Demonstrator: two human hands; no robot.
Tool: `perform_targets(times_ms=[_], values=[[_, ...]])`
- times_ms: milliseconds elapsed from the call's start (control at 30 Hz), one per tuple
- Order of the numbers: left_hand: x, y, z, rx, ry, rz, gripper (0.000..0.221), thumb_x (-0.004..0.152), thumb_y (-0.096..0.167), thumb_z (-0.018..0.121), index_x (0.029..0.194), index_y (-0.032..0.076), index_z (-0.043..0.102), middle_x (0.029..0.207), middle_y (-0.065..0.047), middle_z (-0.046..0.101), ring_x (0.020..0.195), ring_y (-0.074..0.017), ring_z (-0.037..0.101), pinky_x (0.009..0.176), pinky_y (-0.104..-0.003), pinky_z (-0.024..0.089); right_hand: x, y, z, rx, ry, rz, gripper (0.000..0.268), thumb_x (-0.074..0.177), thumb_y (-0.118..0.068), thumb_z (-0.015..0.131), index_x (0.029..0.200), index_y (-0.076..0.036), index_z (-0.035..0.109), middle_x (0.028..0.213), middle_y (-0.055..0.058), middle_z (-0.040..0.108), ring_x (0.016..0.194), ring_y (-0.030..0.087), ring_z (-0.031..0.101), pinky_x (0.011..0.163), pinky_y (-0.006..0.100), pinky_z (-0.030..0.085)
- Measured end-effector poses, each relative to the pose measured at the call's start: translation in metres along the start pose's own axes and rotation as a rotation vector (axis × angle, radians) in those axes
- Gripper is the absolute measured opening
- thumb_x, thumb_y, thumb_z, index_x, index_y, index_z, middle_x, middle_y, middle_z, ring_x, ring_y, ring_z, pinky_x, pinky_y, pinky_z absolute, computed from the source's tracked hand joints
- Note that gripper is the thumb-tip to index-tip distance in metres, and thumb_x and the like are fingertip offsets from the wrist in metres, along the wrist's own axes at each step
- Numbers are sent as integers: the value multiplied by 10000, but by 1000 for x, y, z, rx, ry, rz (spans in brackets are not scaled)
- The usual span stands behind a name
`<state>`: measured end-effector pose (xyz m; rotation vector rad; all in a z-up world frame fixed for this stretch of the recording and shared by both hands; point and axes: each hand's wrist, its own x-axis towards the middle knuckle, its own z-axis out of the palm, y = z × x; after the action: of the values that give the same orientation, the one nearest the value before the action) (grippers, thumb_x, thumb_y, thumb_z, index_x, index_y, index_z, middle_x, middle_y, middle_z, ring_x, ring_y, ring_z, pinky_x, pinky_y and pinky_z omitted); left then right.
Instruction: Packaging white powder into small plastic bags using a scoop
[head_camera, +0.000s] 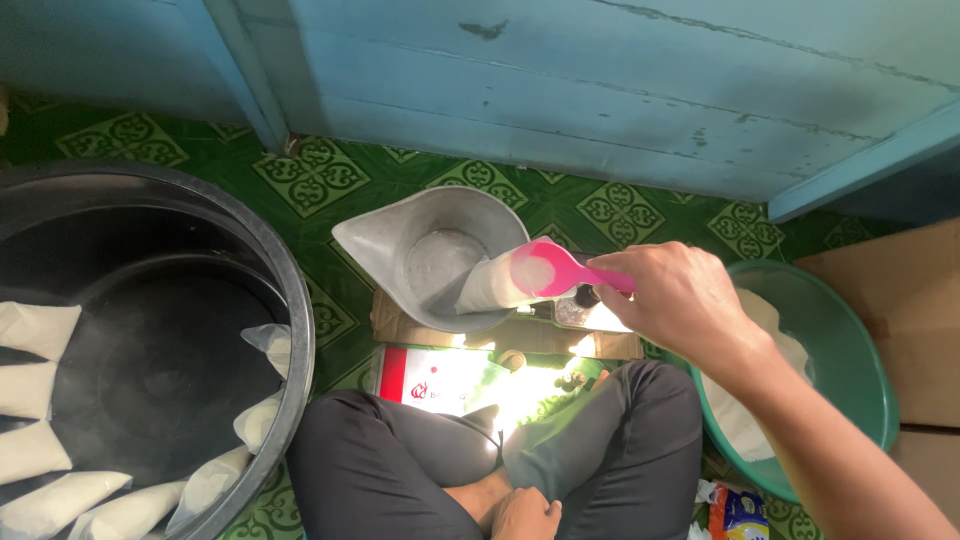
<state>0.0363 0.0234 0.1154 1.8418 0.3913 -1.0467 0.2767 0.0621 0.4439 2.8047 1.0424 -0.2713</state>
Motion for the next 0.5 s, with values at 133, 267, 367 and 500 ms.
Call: perform_targets(times_ms=[133, 267, 367, 500], values=[[17, -14, 25, 46, 160, 48, 628, 1020, 411, 491, 498, 91, 353, 606, -139, 502, 651, -347, 546, 615, -477, 427, -5, 0, 6, -16, 35, -50, 296, 891, -387, 583, 1130, -296, 732, 928, -55, 755, 778, 272, 710, 592, 443, 537], [8, -8, 14, 30, 112, 16, 619, 1023, 416, 487, 496, 109, 382, 608, -124, 520, 662, -350, 569, 632, -464, 440, -11, 3, 17, -115, 160, -221, 277, 904, -316, 621, 1152, -251, 724, 818, -52, 722, 682, 243, 705, 455, 412, 527], [5, -6, 10, 35, 95, 21, 618, 1023, 412, 488, 489, 113, 403, 560, -114, 514, 618, -355, 570, 609, -456, 447, -18, 3, 21, -174, 237, -303, 227, 940, -282, 606, 1134, -254, 720, 690, -46, 657, 648, 237, 671, 379, 399, 462], [2, -5, 9, 15, 100, 28, 606, 1024, 393, 486, 477, 136, 533, 541, -59, 573, 608, -302, 607, 627, -414, 499, -25, 5, 17, -167, 307, -321, 224, 942, -309, 611, 1122, -255, 733, 658, -63, 631, 621, 214, 643, 345, 374, 422]])
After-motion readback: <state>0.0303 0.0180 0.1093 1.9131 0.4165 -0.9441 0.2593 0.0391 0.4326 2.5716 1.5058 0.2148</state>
